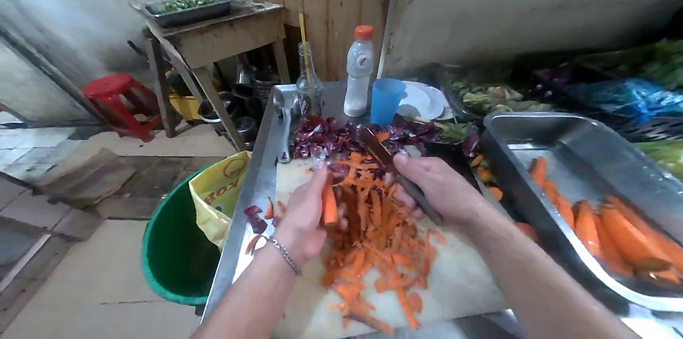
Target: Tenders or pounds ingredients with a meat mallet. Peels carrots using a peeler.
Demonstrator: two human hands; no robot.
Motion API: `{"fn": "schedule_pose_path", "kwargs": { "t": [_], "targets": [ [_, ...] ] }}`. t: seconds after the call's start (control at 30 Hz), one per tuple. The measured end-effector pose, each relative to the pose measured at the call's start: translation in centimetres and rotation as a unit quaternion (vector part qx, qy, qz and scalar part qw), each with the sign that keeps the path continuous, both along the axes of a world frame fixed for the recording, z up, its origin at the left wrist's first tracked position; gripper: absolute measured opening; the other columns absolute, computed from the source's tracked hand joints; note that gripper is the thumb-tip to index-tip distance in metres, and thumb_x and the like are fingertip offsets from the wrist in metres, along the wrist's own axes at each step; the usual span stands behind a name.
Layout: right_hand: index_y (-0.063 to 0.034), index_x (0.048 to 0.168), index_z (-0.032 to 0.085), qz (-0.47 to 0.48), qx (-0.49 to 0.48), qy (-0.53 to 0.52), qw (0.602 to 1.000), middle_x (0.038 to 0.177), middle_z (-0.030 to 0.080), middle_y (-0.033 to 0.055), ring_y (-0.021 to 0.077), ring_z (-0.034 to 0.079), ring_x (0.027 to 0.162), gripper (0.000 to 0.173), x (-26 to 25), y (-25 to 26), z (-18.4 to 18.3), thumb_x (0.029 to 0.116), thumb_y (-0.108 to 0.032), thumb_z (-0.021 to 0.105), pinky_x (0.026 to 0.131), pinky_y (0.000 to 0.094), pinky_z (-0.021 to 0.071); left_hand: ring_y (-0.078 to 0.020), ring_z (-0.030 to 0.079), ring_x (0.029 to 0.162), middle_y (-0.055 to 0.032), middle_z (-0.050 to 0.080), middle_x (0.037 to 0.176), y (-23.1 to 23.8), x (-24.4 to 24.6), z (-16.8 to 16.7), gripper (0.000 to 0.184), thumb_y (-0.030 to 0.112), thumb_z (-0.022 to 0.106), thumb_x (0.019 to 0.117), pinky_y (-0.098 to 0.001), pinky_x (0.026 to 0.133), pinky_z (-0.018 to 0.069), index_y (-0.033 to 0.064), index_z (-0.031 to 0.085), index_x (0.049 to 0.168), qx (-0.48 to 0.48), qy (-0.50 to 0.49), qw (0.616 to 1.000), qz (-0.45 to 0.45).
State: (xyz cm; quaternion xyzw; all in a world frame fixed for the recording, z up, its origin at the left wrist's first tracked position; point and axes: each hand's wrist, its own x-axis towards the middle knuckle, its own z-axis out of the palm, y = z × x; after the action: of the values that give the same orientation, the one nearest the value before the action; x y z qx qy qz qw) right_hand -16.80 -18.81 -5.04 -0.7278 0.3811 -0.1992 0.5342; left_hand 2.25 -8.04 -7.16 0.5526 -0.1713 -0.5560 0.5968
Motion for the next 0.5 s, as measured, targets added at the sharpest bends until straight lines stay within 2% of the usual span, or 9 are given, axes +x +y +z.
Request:
{"fn": "schedule_pose_path", "kwargs": {
  "t": [0.07,0.1,0.2,0.27,0.33,0.37,0.43,0.5],
  "targets": [
    [-0.0043,0.109,0.069,0.021,0.055,0.016,0.998,0.060,0.056,0.0032,0.0109,0.053,0.048,0.052,-0.7,0.0,0.6,0.1120,-0.043,0.035,0.046,0.0245,0.0479,-0.0092,0.053,0.054,-0.0028,0.059,0.081,0.0,-0.1,0.5,0.052,0.056,0.036,0.1077,-0.0219,0.048,0.0474,0.0119,0.062,0.117,-0.012,0.030,0.999,-0.015],
    [-0.0053,0.109,0.070,0.038,0.052,0.005,0.998,0.060,0.056,0.0019,0.0093,0.053,0.048,0.052,-0.7,0.3,0.6,0.1118,-0.043,0.034,0.045,0.0230,0.0472,-0.0084,0.051,0.052,-0.0022,0.059,0.079,0.0,-0.1,0.6,0.053,0.056,0.034,0.1079,-0.0207,0.046,0.0453,0.0126,0.063,0.116,-0.021,0.042,0.999,-0.013],
    [-0.0137,0.100,0.071,0.031,-0.113,0.014,0.993,0.062,0.058,-0.0015,0.0100,0.055,0.051,0.039,0.5,1.3,-0.8,0.1075,-0.044,0.048,0.048,0.0282,0.0489,-0.0067,0.045,0.045,-0.0001,0.053,0.069,0.2,-0.1,0.3,0.060,0.060,0.028,0.1074,-0.0193,0.039,0.0408,0.0123,0.063,0.111,-0.062,0.067,0.995,0.033],
    [-0.0182,0.101,0.070,0.050,-0.238,0.001,0.970,0.070,0.063,-0.0054,0.0069,0.060,0.058,0.033,1.1,2.4,-2.1,0.1014,-0.049,0.058,0.052,0.0290,0.0532,-0.0065,0.046,0.044,0.0015,0.053,0.065,0.2,0.1,0.2,0.057,0.063,0.029,0.1058,-0.0204,0.040,0.0416,0.0159,0.061,0.101,-0.079,0.078,0.992,0.066],
    [-0.0210,0.102,0.068,0.081,-0.346,-0.020,0.934,0.072,0.063,-0.0101,0.0015,0.060,0.061,0.039,1.9,3.7,-3.3,0.0971,-0.058,0.060,0.053,0.0248,0.0535,-0.0063,0.054,0.051,0.0021,0.058,0.067,0.4,0.5,-0.3,0.052,0.059,0.036,0.1062,-0.0219,0.047,0.0488,0.0161,0.065,0.104,-0.104,0.098,0.986,0.081],
    [-0.0198,0.101,0.068,0.091,-0.386,-0.036,0.917,0.070,0.061,-0.0098,0.0017,0.059,0.060,0.041,2.3,4.3,-3.7,0.0968,-0.060,0.059,0.052,0.0248,0.0518,-0.0046,0.056,0.052,0.0028,0.060,0.068,0.5,0.7,-0.7,0.051,0.057,0.034,0.1075,-0.0204,0.048,0.0504,0.0155,0.064,0.107,-0.123,0.101,0.985,0.073],
    [-0.0194,0.100,0.068,0.098,-0.435,-0.037,0.894,0.068,0.059,-0.0087,0.0035,0.058,0.059,0.044,2.9,5.2,-4.1,0.0978,-0.062,0.056,0.050,0.0262,0.0499,-0.0014,0.053,0.048,0.0043,0.057,0.066,0.4,0.9,-0.8,0.051,0.053,0.029,0.1096,-0.0157,0.044,0.0462,0.0137,0.061,0.107,-0.136,0.115,0.982,0.070],
    [-0.0193,0.099,0.067,0.087,-0.463,-0.022,0.882,0.067,0.058,-0.0078,0.0055,0.058,0.057,0.045,3.2,5.5,-4.3,0.0983,-0.062,0.055,0.048,0.0275,0.0487,-0.0021,0.050,0.044,0.0042,0.053,0.063,0.3,0.6,-0.1,0.048,0.051,0.030,0.1096,-0.0156,0.041,0.0442,0.0129,0.059,0.104,-0.116,0.139,0.979,0.095]
  ]
}}
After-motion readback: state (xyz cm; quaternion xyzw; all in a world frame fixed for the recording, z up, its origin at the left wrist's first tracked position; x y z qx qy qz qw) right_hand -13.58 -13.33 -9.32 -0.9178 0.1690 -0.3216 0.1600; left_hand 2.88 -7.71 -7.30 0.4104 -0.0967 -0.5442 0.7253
